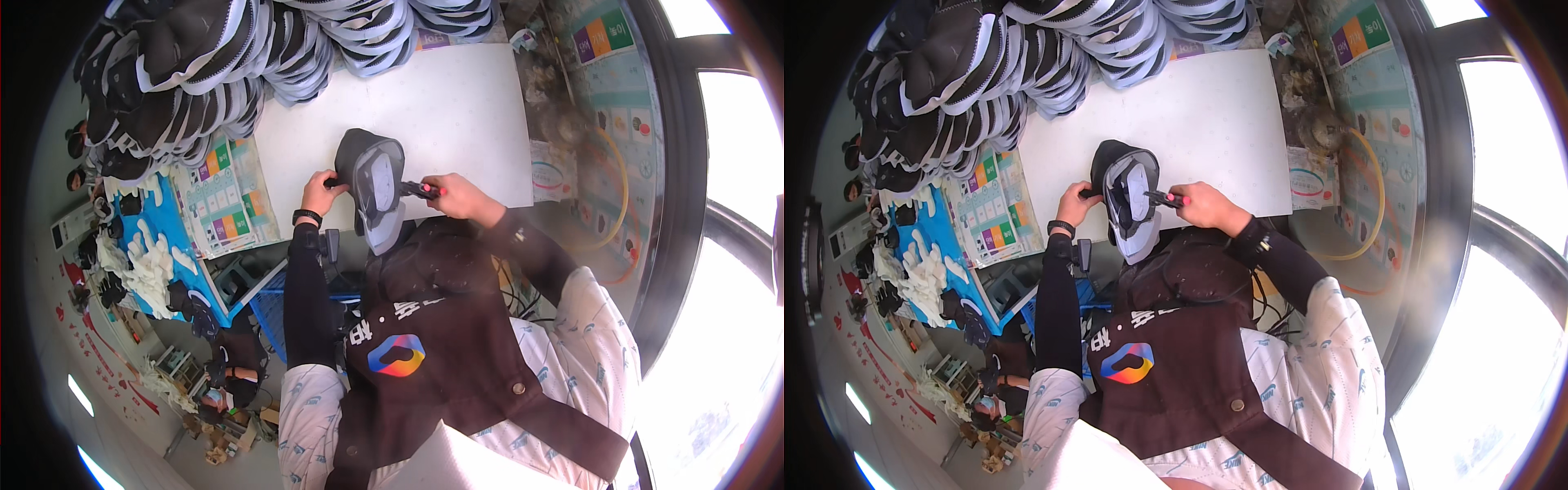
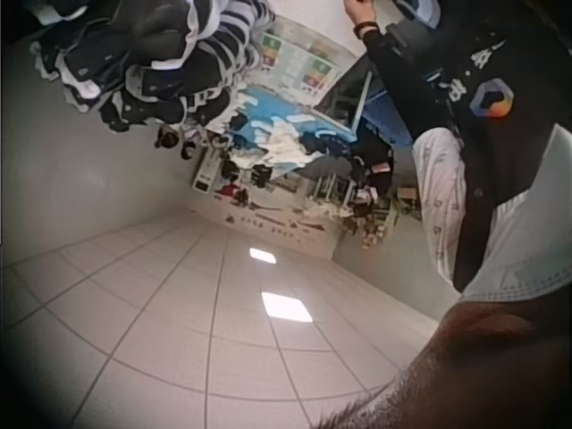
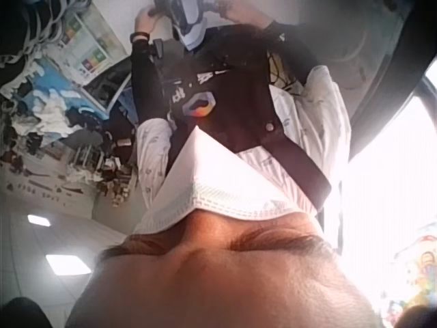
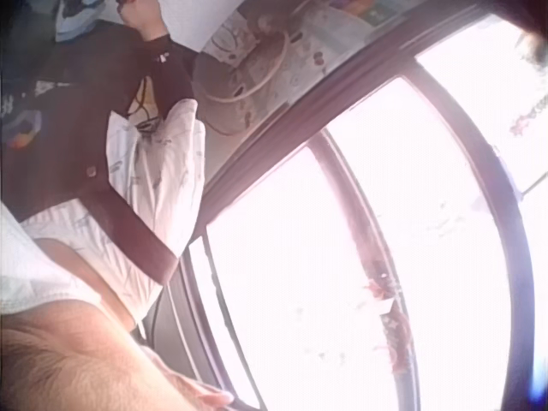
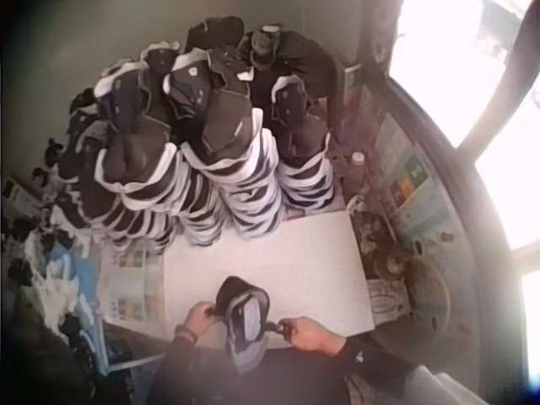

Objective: The person is manufacturing shoes by assembling components, using an air gun to clean or dry parts, and organizing them in bins.

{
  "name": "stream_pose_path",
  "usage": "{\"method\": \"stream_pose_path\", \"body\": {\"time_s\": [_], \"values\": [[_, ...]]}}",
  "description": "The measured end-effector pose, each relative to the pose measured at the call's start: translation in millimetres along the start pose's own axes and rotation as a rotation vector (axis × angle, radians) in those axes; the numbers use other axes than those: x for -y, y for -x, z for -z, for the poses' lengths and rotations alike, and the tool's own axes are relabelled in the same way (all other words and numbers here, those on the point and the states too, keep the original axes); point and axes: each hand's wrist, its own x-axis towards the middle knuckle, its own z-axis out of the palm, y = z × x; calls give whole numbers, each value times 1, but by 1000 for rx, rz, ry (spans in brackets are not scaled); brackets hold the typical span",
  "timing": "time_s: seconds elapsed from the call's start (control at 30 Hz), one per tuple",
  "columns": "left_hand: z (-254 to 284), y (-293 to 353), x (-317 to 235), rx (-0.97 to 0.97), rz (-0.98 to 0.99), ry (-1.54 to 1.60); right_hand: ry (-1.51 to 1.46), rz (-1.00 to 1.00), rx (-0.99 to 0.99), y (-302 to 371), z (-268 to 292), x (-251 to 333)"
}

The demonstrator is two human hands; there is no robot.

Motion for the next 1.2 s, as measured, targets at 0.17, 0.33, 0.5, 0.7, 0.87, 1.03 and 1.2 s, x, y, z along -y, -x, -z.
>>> {"method": "stream_pose_path", "body": {"time_s": [0.17, 0.33, 0.5, 0.7, 0.87, 1.03, 1.2], "values": [[0, 3, -4, -13, 6, 25, 30, -96, -235, -14, -8, 5], [-2, 3, -2, -9, 3, -10, 69, -62, -117, -13, -16, 5], [-4, 2, 1, -13, -4, 30, 20, -40, -212, -16, -13, 16], [-7, 5, 2, -33, 6, 33, 44, 20, -232, -20, -13, 11], [-4, 7, -4, -24, 17, 26, 39, 12, -125, -16, -13, 11], [-5, 10, -5, -43, -1, 17, 43, -19, -216, -4, -7, 8], [-4, 9, -1, -21, -4, 11, 75, 48, -92, 10, -13, 0]]}}
